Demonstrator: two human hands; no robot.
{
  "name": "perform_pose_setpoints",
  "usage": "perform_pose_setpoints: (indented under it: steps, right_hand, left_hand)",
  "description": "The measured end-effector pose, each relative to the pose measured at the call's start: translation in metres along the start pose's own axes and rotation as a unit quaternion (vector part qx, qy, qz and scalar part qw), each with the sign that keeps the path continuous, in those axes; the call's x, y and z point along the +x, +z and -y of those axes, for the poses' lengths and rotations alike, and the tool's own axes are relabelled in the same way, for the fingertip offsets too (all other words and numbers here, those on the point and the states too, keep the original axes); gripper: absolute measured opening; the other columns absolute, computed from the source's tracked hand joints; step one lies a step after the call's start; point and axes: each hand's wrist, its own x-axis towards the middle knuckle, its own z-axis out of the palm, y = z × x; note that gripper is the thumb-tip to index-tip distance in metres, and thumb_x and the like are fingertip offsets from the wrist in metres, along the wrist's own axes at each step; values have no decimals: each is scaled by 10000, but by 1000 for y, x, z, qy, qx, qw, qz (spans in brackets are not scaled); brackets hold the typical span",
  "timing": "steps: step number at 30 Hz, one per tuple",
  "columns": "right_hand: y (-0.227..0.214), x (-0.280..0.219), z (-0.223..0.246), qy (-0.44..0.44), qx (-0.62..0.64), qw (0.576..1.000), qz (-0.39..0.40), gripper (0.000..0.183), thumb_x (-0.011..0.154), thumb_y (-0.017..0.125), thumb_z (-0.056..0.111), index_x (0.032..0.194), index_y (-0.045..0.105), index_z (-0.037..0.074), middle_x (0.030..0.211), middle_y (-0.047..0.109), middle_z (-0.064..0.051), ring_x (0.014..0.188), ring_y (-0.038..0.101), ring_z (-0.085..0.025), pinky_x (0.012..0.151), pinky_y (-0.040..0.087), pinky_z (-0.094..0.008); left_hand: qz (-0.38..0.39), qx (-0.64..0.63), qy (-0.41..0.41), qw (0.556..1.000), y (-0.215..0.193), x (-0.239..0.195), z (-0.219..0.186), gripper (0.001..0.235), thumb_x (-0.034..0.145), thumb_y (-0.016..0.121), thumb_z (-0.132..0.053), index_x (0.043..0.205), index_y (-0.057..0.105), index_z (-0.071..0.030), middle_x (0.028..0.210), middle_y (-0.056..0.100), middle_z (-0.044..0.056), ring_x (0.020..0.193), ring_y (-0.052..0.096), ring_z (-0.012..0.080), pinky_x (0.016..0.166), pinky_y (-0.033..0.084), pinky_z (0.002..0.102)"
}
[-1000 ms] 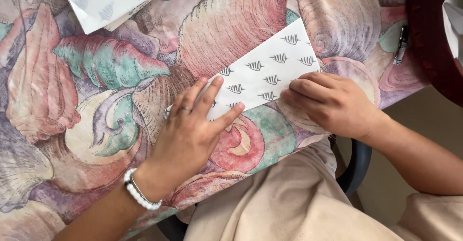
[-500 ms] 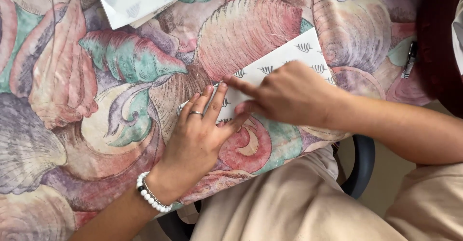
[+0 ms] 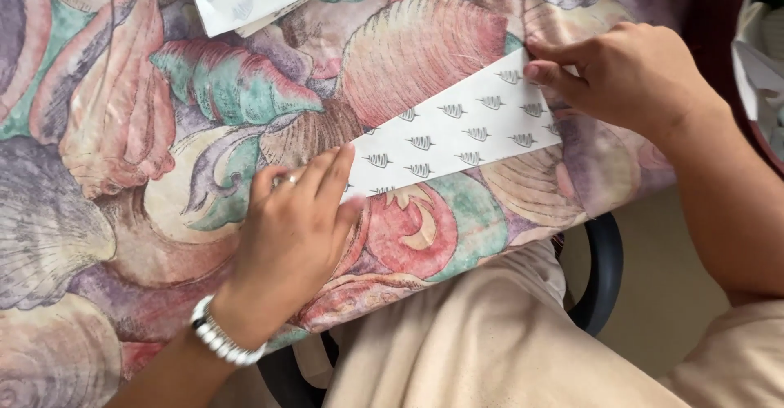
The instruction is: Folding printed paper sheets into specific shapes on a table.
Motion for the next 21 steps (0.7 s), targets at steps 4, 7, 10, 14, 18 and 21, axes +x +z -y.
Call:
perform_pose_setpoints:
  steps: [4, 7, 10, 14, 18, 21]
  right_hand:
    - [2, -25, 1, -48, -39, 981, -184, 528, 1120, 562, 609, 1449, 786, 261, 504, 618, 53, 435, 610, -122, 424, 483, -304]
    - [3, -56, 12, -68, 131, 969, -198, 506, 1042, 740, 392, 1446, 749, 87, 617, 642, 39, 490, 532, -118, 449, 433, -314]
    - [9, -80, 18, -73, 288, 940, -169, 390, 987, 737, 173, 1337, 725, 1, 662, 715, -7, 467, 563, -86, 412, 443, -256]
    - [12, -83, 25, -24, 414, 885, -211, 193, 1009, 719, 68, 1192, 768, 34, 804, 717, -54, 605, 517, -123, 577, 417, -276]
    - [12, -69, 32, 107, 607, 768, -173, 191, 1011, 704, 194, 1150, 785, 90, 899, 780, -105, 812, 722, -157, 769, 595, -317]
    - [-10, -31, 46, 4, 752, 637, -168, 544, 1012, 595, 46, 1514, 406, -47, 1293, 636, -341, 1167, 675, -391, 970, 562, -477]
  left_hand:
    - [-57, 117, -21, 991, 1, 54, -23, 285, 1048, 605, -435, 1012, 700, -169, 884, 697, 46, 734, 646, 216, 786, 451, 423]
    - [9, 96, -35, 995, 16, 83, -26, 365, 990, 643, -411, 1168, 604, -95, 1108, 631, 137, 928, 645, 283, 811, 541, 426]
    - [61, 78, -86, 991, 25, 99, -21, 420, 978, 646, -455, 1211, 565, -115, 1131, 644, 135, 857, 701, 270, 834, 499, 474]
    - [64, -101, -104, 987, 24, 106, -12, 226, 926, 741, -325, 992, 667, -123, 908, 754, 98, 827, 716, 310, 729, 522, 477]
    - [-128, -431, -117, 886, 10, 101, -18, 173, 963, 735, -204, 886, 609, -114, 510, 556, -6, 472, 485, 122, 516, 406, 257]
    - [-196, -569, -108, 792, 15, 116, -28, 171, 1025, 659, -141, 917, 528, -117, 593, 470, -111, 548, 362, 7, 506, 267, 172]
